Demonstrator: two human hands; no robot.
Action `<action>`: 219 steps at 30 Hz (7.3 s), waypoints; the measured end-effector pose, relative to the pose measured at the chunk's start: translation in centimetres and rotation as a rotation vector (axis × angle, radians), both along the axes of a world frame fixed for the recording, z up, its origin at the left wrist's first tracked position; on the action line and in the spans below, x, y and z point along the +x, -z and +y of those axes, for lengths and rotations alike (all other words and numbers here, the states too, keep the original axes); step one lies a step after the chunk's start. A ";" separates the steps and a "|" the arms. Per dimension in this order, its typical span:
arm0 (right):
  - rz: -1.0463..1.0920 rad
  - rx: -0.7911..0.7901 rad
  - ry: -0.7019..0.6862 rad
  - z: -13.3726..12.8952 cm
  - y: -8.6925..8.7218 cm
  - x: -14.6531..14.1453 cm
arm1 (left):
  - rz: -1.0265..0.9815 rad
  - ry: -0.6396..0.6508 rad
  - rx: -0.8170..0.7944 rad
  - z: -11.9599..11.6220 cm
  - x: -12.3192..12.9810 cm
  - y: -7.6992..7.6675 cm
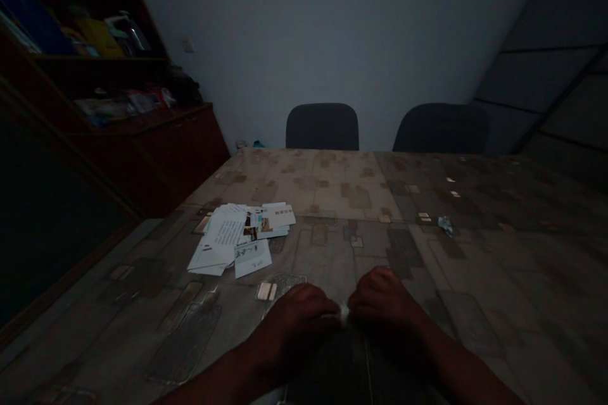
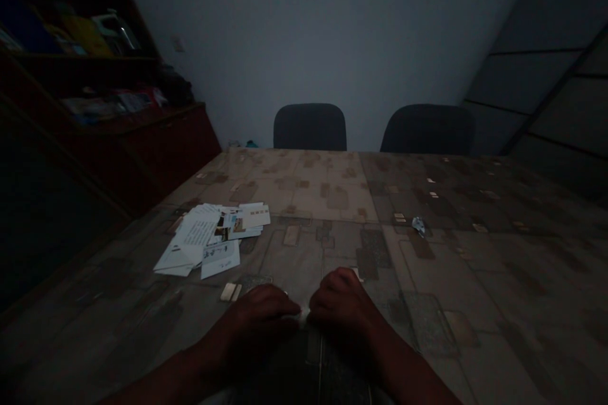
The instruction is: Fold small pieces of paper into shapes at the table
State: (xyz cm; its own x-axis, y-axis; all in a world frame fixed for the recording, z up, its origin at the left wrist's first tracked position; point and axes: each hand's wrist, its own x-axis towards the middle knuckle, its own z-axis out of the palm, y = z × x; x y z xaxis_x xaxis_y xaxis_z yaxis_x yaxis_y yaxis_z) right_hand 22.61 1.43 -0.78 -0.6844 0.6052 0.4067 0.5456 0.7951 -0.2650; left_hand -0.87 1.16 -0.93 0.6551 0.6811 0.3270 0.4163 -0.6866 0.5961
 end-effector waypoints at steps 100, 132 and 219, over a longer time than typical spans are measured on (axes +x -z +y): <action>0.061 -0.432 0.031 -0.7 -1.3 0.4 | 0.175 0.041 -0.028 -0.5 -0.3 -0.6; 0.079 -0.481 0.482 -1.9 -0.7 -2.0 | 0.134 0.021 0.010 -0.6 0.0 0.4; 0.234 -0.348 0.262 -1.1 -1.9 -2.8 | -0.269 -0.286 -0.340 -0.2 1.4 -1.5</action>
State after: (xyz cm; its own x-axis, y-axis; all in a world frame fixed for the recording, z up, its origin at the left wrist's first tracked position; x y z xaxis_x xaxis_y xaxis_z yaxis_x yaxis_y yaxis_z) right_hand 19.77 0.29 1.14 -0.4055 0.8720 0.2743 0.6096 0.4816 -0.6296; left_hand 0.55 0.99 0.61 0.3506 0.9176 0.1872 0.3601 -0.3166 0.8776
